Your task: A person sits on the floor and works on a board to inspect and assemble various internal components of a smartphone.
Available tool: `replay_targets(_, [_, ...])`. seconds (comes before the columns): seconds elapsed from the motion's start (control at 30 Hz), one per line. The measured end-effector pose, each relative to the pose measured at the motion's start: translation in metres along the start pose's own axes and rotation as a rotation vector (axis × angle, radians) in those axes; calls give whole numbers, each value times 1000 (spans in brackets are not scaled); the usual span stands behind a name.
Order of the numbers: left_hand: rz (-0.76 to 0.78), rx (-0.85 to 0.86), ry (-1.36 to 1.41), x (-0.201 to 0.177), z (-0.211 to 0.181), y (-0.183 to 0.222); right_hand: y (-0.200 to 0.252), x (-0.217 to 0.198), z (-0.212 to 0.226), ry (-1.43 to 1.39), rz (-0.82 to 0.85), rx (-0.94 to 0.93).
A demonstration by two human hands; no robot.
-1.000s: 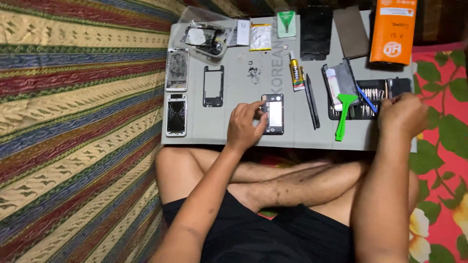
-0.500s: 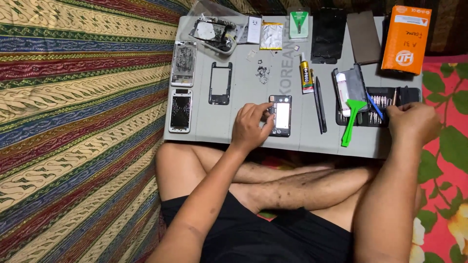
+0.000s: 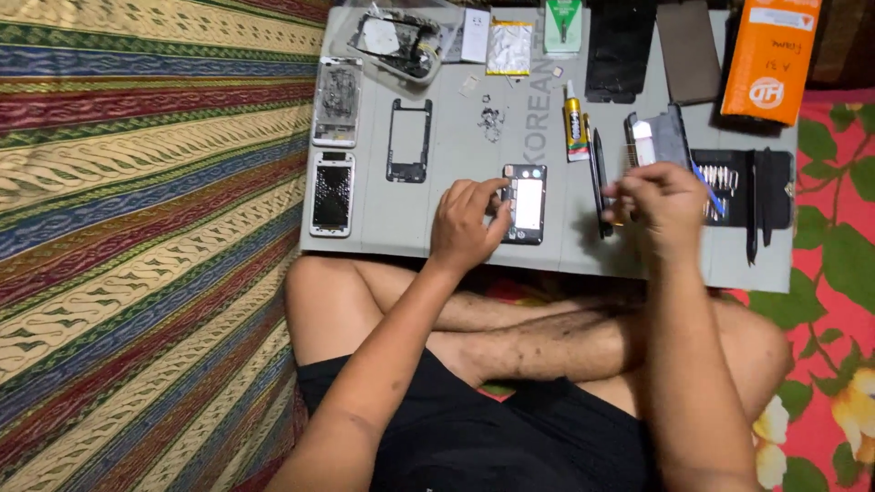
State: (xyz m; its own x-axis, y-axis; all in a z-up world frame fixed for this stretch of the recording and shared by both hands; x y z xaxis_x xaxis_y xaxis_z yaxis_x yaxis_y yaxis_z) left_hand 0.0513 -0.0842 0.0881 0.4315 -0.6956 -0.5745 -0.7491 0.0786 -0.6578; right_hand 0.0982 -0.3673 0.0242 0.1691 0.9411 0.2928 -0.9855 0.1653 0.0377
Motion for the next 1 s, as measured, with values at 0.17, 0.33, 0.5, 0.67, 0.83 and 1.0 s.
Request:
replay_targets(0.17, [7, 1, 2, 3, 2, 1, 4, 40, -19, -106, 117, 62])
replay_targets(0.33, [-1, 3, -9, 3, 2, 1, 10, 59, -24, -259, 190, 160])
replay_targets(0.5, [6, 1, -29, 9, 6, 3, 17, 72, -11, 85, 240, -57])
replay_targets(0.67, [18, 33, -52, 7, 2, 0, 29, 90, 29, 437, 110, -458])
replay_targets(0.83, [87, 113, -70, 15, -8, 0, 22, 91, 36, 607, 24, -665])
replay_targets(1.0, [272, 92, -113, 24, -7, 0, 25, 99, 40, 652, 33, -691])
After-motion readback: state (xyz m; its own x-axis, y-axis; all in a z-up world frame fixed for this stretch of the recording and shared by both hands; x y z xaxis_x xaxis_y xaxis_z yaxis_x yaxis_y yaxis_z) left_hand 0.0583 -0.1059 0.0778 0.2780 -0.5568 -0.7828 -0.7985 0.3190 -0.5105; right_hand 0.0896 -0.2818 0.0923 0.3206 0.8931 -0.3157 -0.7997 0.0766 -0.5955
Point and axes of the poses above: each hand's wrist, its own y-axis away from the middle knuckle, its own x-axis out of the palm, z = x × y, the point moved 9 cm from there along -y, towards the middle knuckle, and after that the axes turned 4 degrees about -y, right-handed, at the moved point
